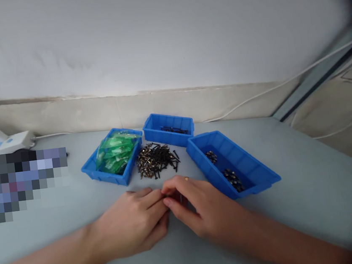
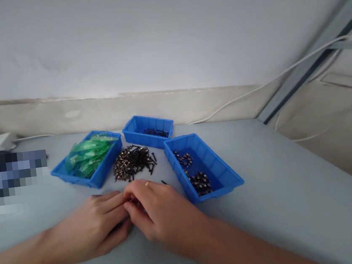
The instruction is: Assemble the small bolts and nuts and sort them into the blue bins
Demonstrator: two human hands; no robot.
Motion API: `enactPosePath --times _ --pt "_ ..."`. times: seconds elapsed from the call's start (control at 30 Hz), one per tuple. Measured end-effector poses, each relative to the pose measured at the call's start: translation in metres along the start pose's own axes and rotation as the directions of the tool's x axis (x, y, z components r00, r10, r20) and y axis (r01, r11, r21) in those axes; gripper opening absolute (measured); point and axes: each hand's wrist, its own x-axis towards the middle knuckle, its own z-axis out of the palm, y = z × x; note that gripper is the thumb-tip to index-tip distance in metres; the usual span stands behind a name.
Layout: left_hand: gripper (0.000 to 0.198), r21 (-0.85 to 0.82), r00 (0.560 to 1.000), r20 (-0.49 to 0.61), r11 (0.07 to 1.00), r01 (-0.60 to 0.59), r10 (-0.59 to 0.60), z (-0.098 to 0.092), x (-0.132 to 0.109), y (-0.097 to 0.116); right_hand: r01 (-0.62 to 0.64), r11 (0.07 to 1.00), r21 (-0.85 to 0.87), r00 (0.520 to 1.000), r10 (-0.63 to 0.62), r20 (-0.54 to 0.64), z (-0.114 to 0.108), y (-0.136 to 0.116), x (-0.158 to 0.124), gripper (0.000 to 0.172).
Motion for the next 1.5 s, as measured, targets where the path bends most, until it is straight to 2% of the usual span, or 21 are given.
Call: enactPosePath --times 0.17,0.33,0.57,0.83,1.0,1.23,1.4,1.5 --pt "0.019 0.018 1.0 -0.004 1.0 0.006 -0.006 0.001 0.0 0.0 0.019 1.0 0.013 0.998 -0.02 0.059 -0.002 0.002 0.003 0.009" --pt "0.018 0.031 0.999 0.011 0.999 0.037 -0.037 0.002 -0.002 0.0 -0.002 0.991 0.132 0.999 -0.003 0.034 -0.006 0.001 0.005 0.01" --pt "0.019 0.035 0.995 0.086 0.998 0.05 -0.053 0.001 -0.002 -0.002 -0.183 0.923 0.338 0.981 0.194 0.0 -0.007 0.0 0.006 0.012" --pt "0.017 0.04 0.991 0.116 0.997 0.063 -0.067 0.001 -0.001 -0.001 -0.262 0.783 0.564 0.947 0.322 -0.008 -0.006 0.005 0.011 0.015" --pt "0.014 0.026 0.989 0.129 0.997 0.071 -0.074 0.0 -0.001 -0.001 -0.256 0.622 0.74 0.879 0.468 -0.09 -0.002 0.008 0.01 0.022" --pt "0.013 0.016 0.984 0.153 0.996 0.087 -0.089 -0.002 0.001 0.0 -0.041 0.446 0.894 0.737 0.617 -0.274 -0.005 -0.001 0.012 0.037" --pt "0.014 0.016 0.988 0.138 0.997 0.074 -0.076 -0.001 0.0 0.0 0.108 0.265 0.958 0.623 0.733 -0.273 -0.01 -0.006 0.014 0.024" --pt "0.015 0.017 0.989 0.129 0.997 0.069 -0.07 -0.002 0.001 0.0 0.157 0.228 0.961 0.556 0.784 -0.277 -0.015 -0.007 0.015 0.018"
